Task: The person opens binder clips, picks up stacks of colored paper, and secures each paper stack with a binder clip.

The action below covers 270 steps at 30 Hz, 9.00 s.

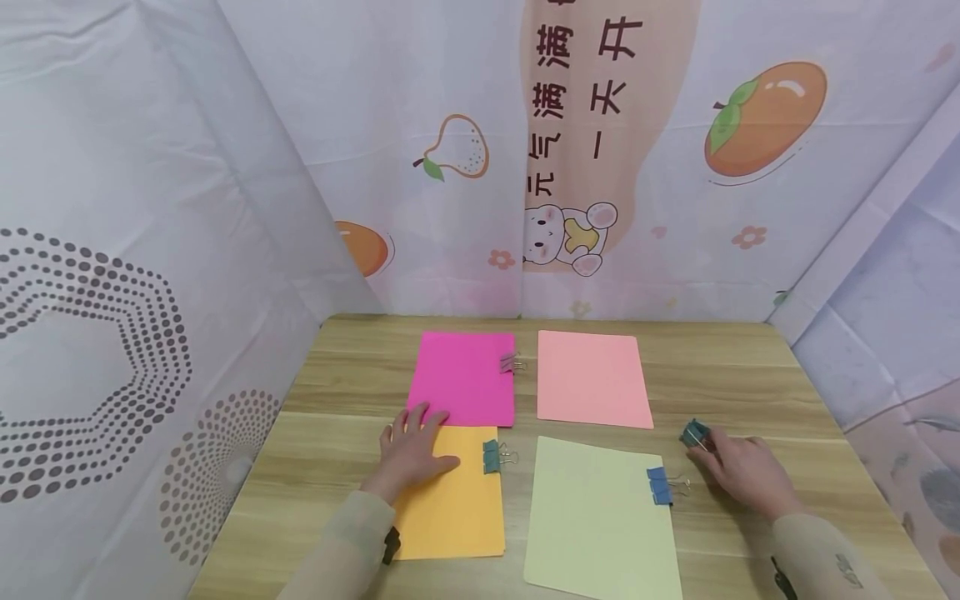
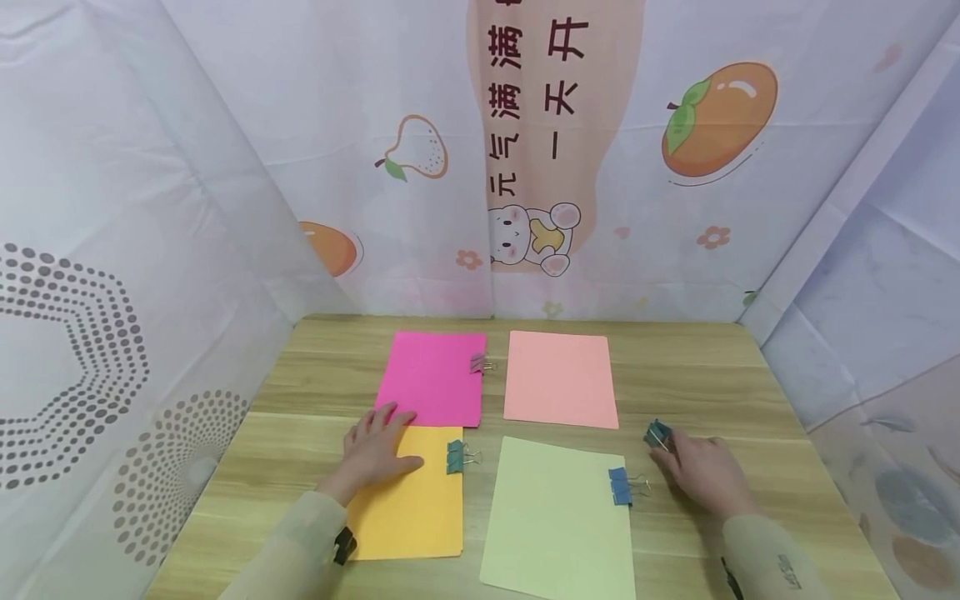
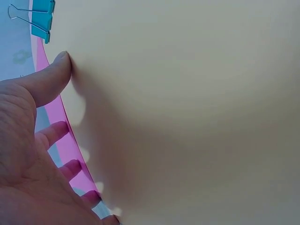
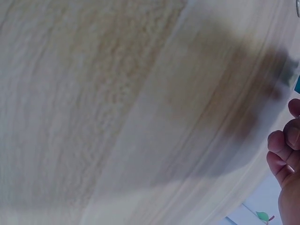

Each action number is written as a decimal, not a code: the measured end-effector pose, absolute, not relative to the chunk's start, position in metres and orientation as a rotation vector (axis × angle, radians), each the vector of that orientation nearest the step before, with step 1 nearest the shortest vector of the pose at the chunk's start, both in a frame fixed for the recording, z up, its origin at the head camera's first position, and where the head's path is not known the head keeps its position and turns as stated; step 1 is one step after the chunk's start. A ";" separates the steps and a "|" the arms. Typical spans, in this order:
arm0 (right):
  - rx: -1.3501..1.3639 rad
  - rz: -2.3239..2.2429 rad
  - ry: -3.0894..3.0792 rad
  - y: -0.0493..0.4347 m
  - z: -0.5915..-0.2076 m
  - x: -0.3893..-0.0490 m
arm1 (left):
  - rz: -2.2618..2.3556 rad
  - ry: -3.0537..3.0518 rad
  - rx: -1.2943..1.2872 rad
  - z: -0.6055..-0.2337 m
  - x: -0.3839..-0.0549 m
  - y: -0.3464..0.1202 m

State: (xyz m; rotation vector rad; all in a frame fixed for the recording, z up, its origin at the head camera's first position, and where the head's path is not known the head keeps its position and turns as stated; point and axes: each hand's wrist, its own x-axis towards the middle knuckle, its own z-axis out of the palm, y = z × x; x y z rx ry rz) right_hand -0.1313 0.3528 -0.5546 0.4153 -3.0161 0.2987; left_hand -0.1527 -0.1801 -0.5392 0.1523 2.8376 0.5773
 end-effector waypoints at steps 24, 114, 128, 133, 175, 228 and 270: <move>0.537 0.249 -2.871 0.350 -0.551 -0.133 | 0.554 3.027 0.220 -0.522 -0.165 -0.151; 0.612 0.276 -2.824 0.347 -0.554 -0.143 | 0.231 2.892 -0.087 -0.541 -0.231 0.047; 0.583 0.263 -2.878 0.346 -0.553 -0.143 | 0.344 2.860 -0.163 -0.540 -0.239 0.046; 0.585 0.264 -2.886 0.346 -0.552 -0.145 | 0.408 2.863 -0.174 -0.541 -0.241 0.048; 0.515 0.286 -2.979 0.348 -0.546 -0.140 | 1.166 2.591 -0.192 -0.526 -0.238 0.020; 0.488 0.309 -2.999 0.348 -0.548 -0.131 | 1.377 2.382 -0.203 -0.534 -0.239 -0.004; 0.535 0.504 -2.936 0.330 -0.518 -0.145 | 1.997 2.132 -0.016 -0.504 -0.224 -0.038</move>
